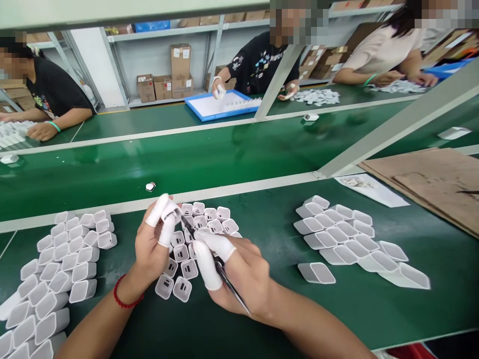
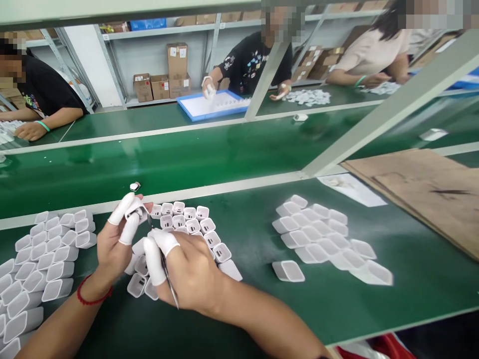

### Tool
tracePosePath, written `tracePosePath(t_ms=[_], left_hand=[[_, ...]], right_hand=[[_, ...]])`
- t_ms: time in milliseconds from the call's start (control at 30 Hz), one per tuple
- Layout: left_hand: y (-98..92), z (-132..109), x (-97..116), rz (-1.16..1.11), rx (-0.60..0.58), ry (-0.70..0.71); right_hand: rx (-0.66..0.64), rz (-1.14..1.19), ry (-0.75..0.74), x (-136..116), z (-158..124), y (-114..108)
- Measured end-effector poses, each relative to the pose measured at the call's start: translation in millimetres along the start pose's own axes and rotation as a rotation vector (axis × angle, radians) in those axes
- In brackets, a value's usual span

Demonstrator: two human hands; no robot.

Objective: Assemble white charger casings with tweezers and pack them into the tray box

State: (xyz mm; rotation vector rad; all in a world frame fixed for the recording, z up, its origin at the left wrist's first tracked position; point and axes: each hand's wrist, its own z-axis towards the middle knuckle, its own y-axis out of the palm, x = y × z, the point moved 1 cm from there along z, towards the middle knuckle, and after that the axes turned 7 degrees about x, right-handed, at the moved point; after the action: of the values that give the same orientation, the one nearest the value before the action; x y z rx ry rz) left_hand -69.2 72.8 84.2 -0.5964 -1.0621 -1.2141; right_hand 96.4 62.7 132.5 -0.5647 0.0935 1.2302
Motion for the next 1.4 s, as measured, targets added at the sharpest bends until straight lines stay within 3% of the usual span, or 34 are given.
tracePosePath(t_ms=[133, 400, 600, 700, 833, 1033, 1200, 1400], left_hand=[[1.4, 5.7, 2.4, -0.161, 0.116, -0.106], [3.5, -1.9, 5.4, -0.200, 0.024, -0.128], [-0.9, -9.9, -4.8, -0.050, -0.090, -0.013], [-2.5, -11.3, -7.7, 0.008, -0.097, 0.012], [2.1, -7.2, -4.9, -0.033, -0.056, -0.090], [2.2, 7.9, -1.3, -0.286, 0.125, -0.187], [-0.3, 12.2, 4.2, -0.446, 0.092, -0.306], [1.6, 8.2, 8.7, -0.449, 0.051, -0.319]], right_hand=[[0.016, 0.019, -0.012, -2.0, -1.7, -5.9], [-0.012, 0.012, -0.013, 7.1, -2.1, 6.6], [-0.072, 0.015, 0.062, 5.9, -3.8, 14.9], [-0.081, 0.053, 0.164, 6.2, -5.9, 18.5], [-0.168, 0.091, 0.213, 8.1, -1.7, 13.3], [0.023, 0.184, 0.166, 7.0, 10.0, -11.3], [0.121, 0.227, 0.224, 11.5, 12.5, -18.1], [0.247, 0.103, 0.181, 11.4, 7.2, -15.3]])
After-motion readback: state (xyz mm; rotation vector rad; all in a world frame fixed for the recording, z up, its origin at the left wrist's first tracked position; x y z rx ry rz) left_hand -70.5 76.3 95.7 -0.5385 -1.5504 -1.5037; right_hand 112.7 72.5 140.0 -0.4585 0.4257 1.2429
